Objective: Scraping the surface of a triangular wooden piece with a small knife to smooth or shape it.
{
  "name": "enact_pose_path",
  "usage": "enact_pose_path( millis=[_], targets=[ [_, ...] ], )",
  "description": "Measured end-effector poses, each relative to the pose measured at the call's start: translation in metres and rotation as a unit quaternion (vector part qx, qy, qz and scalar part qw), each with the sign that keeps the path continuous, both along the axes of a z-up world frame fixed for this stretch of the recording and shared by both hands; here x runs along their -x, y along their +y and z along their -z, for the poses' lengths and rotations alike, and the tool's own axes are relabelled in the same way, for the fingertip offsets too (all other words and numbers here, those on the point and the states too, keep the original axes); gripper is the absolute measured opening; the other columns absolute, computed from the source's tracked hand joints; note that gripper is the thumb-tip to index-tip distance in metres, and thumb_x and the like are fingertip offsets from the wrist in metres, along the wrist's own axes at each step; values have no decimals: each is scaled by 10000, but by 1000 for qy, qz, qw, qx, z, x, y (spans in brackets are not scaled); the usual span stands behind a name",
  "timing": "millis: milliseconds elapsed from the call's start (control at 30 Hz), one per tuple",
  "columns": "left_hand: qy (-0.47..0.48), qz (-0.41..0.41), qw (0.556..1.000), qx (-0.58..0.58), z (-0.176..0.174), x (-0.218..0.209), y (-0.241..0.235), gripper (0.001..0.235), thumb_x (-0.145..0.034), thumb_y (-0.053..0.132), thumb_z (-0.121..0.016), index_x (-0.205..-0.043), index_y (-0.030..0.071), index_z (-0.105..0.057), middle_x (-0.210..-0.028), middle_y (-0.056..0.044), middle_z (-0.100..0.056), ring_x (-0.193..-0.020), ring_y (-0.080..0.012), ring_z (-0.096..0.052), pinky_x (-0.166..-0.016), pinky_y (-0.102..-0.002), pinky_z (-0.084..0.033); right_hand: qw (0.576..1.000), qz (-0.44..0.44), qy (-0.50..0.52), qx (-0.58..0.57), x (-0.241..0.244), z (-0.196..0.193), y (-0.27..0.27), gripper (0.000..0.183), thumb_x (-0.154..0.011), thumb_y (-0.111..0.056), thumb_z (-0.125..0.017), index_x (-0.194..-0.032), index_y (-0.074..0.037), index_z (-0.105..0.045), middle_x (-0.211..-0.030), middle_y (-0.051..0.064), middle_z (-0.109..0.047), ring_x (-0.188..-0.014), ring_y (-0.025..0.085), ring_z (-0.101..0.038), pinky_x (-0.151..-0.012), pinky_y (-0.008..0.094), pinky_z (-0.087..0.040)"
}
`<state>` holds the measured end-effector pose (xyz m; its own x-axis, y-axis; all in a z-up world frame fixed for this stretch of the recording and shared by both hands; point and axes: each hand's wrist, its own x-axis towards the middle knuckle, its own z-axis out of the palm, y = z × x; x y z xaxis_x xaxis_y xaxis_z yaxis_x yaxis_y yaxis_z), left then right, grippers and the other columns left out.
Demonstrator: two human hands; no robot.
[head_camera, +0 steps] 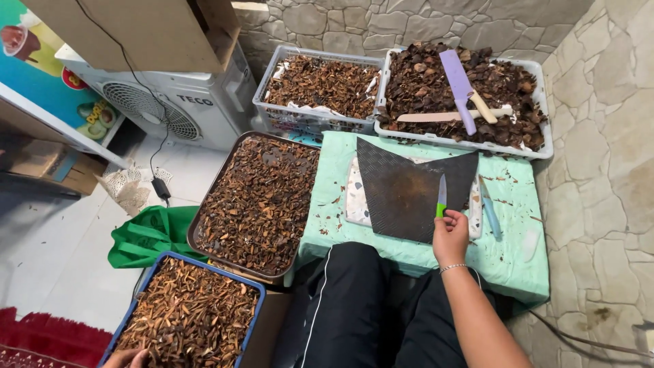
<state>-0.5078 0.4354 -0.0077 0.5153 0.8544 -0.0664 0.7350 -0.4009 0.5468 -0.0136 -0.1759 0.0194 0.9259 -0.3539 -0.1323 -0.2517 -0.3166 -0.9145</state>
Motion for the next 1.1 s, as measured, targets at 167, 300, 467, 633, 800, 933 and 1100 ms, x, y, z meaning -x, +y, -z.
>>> enact_pose_path(
  millis=[167, 300, 467, 633, 800, 933, 1100],
  targets=[
    [-105, 176, 940, -271, -42, -31, -18, 218, -1022, 177, -662, -1053, 45, -832, -1079, -122, -792, -1084, -256, -753, -1042, -362, -601, 1000, -4, 4, -6, 3, -6, 2, 273, -986, -154, -662, -1239, -84, -586, -985, 36, -595, -761, 148, -555, -773, 318, -509],
    [43, 139, 969, -200, -180, -109, -99, 492, -870, 38, -672, -1324, 211, -749, -1126, -82, -808, -971, -220, -774, -953, -358, -614, 1000, -6, 7, -21, 4, -14, 4, 268, -987, -148, -658, -1237, -81, -590, -994, 40, -597, -755, 142, -547, -749, 306, -502],
    [-41, 235, 936, -258, -200, -198, -141, 344, -915, 119, -746, -1248, 195, -781, -1057, 38, -810, -916, -158, -725, -811, -363, -577, 1000, -9, 0, -30, 1, -6, 2, 268, -976, -124, -658, -1231, -79, -591, -999, 39, -600, -797, 141, -566, -777, 288, -502],
    [66, 327, 938, -96, -203, -315, -160, 308, -947, 241, -685, -1237, 157, -740, -1246, -33, -763, -1144, -201, -703, -1036, -455, -572, 1000, -14, -2, -20, 2, -11, 3, 261, -969, -130, -660, -1220, -85, -605, -1018, 48, -620, -819, 155, -577, -811, 308, -508],
    [135, 370, 919, -3, -124, -402, -132, 305, -982, 128, -631, -1251, 81, -768, -1090, -188, -789, -1070, -409, -736, -908, -520, -582, 997, -11, -68, -24, -1, 8, -1, 305, -920, -48, -693, -1214, -48, -613, -969, 35, -612, -807, 90, -575, -778, 255, -489],
    [248, 323, 913, 21, -30, -436, -98, 251, -947, 188, -629, -1109, 156, -818, -1068, -218, -795, -1089, -442, -739, -892, -568, -583, 997, -13, -66, -28, -2, 5, -3, 295, -927, -54, -684, -1212, -40, -607, -978, 28, -607, -828, 77, -560, -800, 246, -484],
    [283, 320, 903, -42, 9, -450, -85, 373, -955, 155, -636, -1310, 150, -750, -1260, -199, -689, -1154, -455, -656, -895, -611, -590, 998, -10, -52, -34, -2, -11, 1, 292, -930, -46, -666, -1215, -33, -604, -980, 34, -599, -843, 88, -557, -804, 266, -481]
  ],
)
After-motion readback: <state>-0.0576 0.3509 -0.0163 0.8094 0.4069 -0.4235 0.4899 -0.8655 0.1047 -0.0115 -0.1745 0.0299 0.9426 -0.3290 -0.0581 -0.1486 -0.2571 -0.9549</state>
